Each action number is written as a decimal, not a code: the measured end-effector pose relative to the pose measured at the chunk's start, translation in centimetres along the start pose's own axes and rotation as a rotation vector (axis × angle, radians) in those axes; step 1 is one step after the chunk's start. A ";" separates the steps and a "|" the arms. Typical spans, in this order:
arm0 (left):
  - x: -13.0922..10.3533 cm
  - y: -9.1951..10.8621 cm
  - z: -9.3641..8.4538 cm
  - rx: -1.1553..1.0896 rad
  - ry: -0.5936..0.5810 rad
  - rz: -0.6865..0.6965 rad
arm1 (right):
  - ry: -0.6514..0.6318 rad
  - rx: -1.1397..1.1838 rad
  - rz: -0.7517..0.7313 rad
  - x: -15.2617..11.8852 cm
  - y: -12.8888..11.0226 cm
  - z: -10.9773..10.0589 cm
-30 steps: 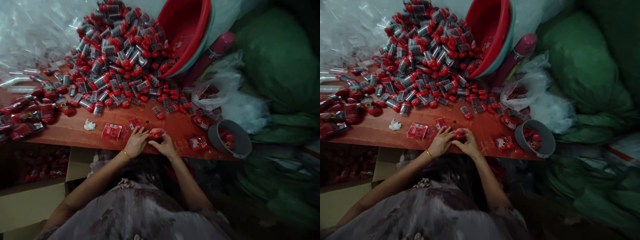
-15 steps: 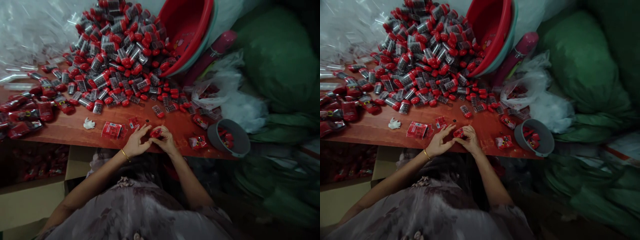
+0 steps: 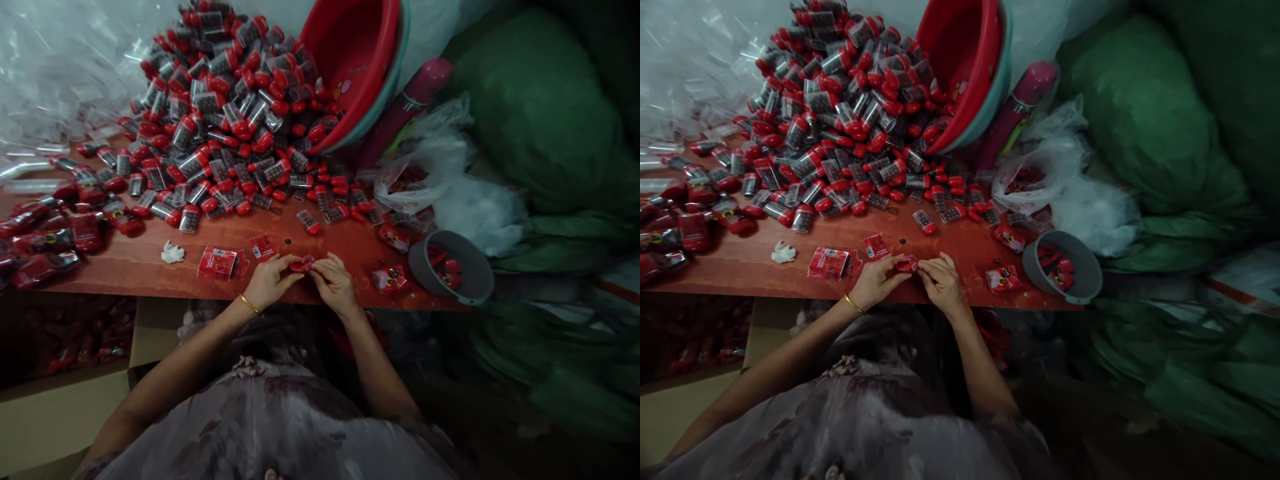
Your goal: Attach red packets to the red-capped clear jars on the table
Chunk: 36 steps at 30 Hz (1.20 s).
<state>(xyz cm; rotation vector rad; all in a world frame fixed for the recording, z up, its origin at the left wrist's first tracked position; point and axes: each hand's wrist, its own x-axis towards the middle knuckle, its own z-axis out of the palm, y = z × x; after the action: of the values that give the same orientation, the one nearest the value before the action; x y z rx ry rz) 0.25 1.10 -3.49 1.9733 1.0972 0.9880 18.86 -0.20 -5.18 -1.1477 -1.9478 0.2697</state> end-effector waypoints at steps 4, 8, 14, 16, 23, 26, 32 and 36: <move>-0.1 0.0 0.2 -0.001 0.005 -0.034 | 0.051 -0.130 -0.020 0.3 -1.2 0.1; -0.2 -0.2 0.6 0.014 0.032 -0.039 | 0.090 -0.278 -0.012 0.4 -2.4 0.4; -0.4 -0.8 1.1 0.074 0.038 -0.023 | 0.118 -0.379 0.022 0.4 -3.1 0.9; -0.4 -1.1 1.2 0.090 0.030 0.000 | 0.123 -0.370 0.028 0.3 -2.9 1.1; -0.6 -2.0 1.3 0.196 -0.074 -0.001 | 0.024 -0.244 0.084 -1.0 -1.2 2.4; -0.8 -2.2 1.4 0.226 -0.126 -0.002 | 0.013 -0.164 0.139 -1.3 -0.9 2.2; -1.0 -2.2 1.5 0.285 -0.154 0.010 | -0.041 -0.013 0.142 -0.7 -1.4 1.3; -1.0 -2.2 1.5 0.314 -0.148 0.023 | -0.066 0.005 0.128 -0.7 -0.9 1.5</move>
<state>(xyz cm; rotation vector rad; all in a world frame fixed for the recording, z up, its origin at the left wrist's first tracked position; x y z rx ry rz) 0.35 0.81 -6.34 2.2720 1.2063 0.6994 17.34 -0.91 -5.99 -1.2775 -1.9322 0.3844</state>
